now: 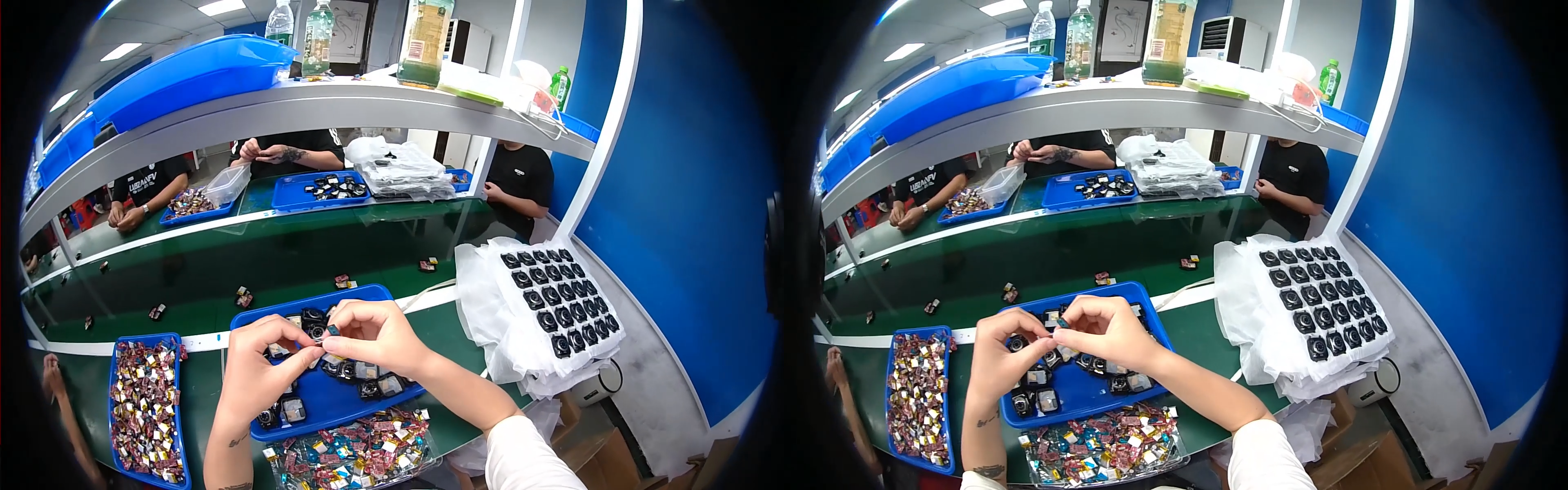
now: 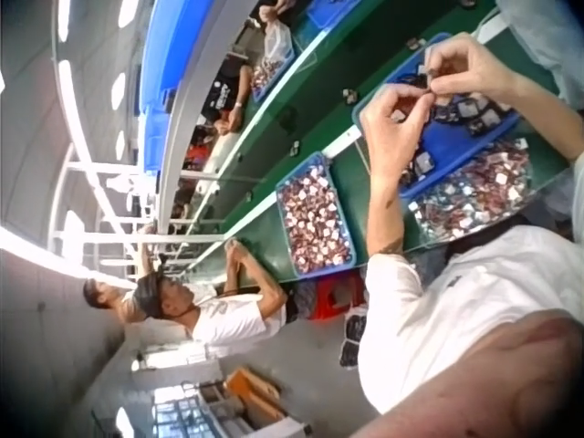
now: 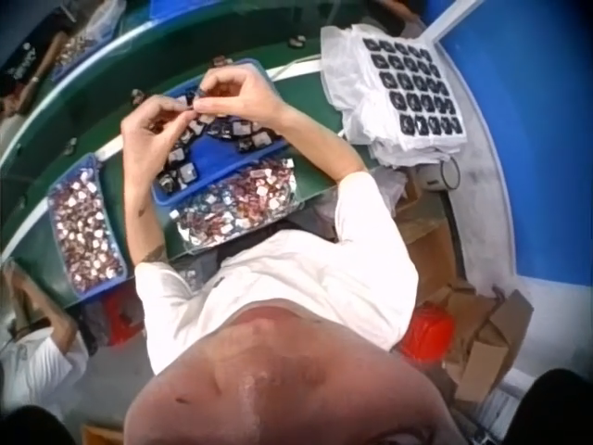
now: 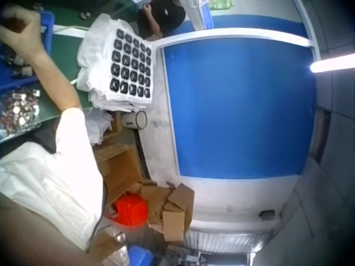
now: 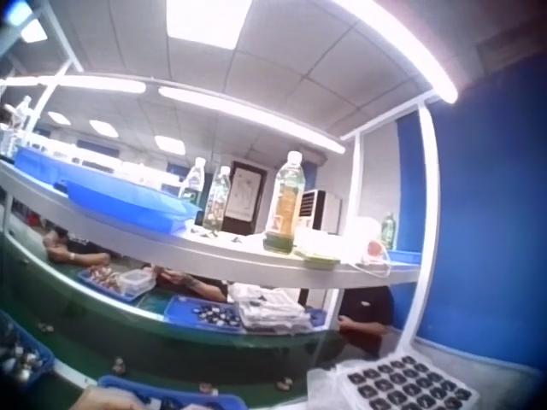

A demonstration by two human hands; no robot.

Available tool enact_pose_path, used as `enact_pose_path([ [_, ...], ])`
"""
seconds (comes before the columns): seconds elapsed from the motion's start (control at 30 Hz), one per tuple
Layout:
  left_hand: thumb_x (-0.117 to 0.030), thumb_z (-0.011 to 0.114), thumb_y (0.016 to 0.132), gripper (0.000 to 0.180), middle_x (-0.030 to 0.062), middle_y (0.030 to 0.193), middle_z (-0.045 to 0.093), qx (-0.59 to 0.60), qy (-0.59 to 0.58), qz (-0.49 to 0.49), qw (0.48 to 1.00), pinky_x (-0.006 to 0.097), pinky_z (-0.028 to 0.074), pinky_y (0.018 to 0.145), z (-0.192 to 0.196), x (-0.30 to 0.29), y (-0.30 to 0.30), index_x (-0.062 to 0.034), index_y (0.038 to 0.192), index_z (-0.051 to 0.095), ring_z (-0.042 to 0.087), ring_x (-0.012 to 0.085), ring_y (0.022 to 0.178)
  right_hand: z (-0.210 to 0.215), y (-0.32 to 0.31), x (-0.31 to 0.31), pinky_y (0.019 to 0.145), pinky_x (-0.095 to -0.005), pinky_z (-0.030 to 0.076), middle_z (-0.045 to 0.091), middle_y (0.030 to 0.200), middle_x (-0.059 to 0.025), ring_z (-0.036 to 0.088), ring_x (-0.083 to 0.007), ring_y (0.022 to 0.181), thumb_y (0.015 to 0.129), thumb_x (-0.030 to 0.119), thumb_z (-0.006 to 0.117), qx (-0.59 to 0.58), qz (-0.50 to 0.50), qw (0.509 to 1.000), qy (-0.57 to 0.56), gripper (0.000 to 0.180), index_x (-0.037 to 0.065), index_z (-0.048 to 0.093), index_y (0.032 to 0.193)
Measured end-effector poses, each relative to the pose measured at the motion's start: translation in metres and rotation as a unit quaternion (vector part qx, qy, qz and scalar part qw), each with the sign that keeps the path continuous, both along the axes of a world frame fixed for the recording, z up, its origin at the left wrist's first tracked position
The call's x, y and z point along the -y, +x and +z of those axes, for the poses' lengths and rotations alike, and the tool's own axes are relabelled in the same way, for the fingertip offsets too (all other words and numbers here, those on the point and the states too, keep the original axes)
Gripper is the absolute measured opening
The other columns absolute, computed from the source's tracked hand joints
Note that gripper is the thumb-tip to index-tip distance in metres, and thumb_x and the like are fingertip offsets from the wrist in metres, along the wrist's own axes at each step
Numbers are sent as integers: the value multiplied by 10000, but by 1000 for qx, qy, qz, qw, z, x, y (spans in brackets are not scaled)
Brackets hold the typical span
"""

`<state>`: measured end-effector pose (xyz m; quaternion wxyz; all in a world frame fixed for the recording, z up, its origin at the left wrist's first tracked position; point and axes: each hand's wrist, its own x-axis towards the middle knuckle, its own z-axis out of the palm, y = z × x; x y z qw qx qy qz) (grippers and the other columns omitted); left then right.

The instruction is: Assemble small camera lens modules into their housings on a production line.

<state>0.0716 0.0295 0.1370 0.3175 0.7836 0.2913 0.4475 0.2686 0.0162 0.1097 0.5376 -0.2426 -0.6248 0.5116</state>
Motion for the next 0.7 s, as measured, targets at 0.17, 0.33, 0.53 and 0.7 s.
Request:
enact_pose_path([
  [0.17, 0, 713, 681, 137, 92, 734, 657, 40, 3, -30, 999, 265, 485, 668, 2, 1, 3, 9, 673, 577, 628, 137, 710, 0, 6, 2, 688, -222, 478, 595, 915, -46, 581, -91, 795, 834, 10, 651, 29, -54, 998, 21, 94, -25, 662, 921],
  [0.33, -10, 695, 716, 156, 69, 740, 640, 59, -24, -21, 998, 232, 487, 656, -10, -2, 11, 14, 822, 583, 612, 112, 685, 2, 2, 7, 669, -211, 501, 589, 944, -63, 599, -101, 799, 852, -20, 614, 63, -47, 997, 21, 192, -23, 653, 1041],
  [0.53, -107, 705, 777, 150, 80, 736, 645, -1, -20, 3, 1000, 256, 478, 612, -15, -6, 4, 4, 823, 615, 600, 122, 645, -1, -3, 1, 712, -202, 499, 616, 940, -60, 604, -85, 805, 864, 27, 609, 104, -101, 988, 54, 183, -16, 656, 1035],
  [0.7, -89, 643, 821, 137, 95, 839, 663, 0, -45, -60, 997, 278, 496, 722, -17, -12, 7, 7, 912, 605, 628, 149, 750, 4, 5, 7, 718, -216, 515, 626, 956, -99, 626, -122, 805, 829, -52, 597, 105, -132, 983, 76, 194, -46, 655, 1014],
])
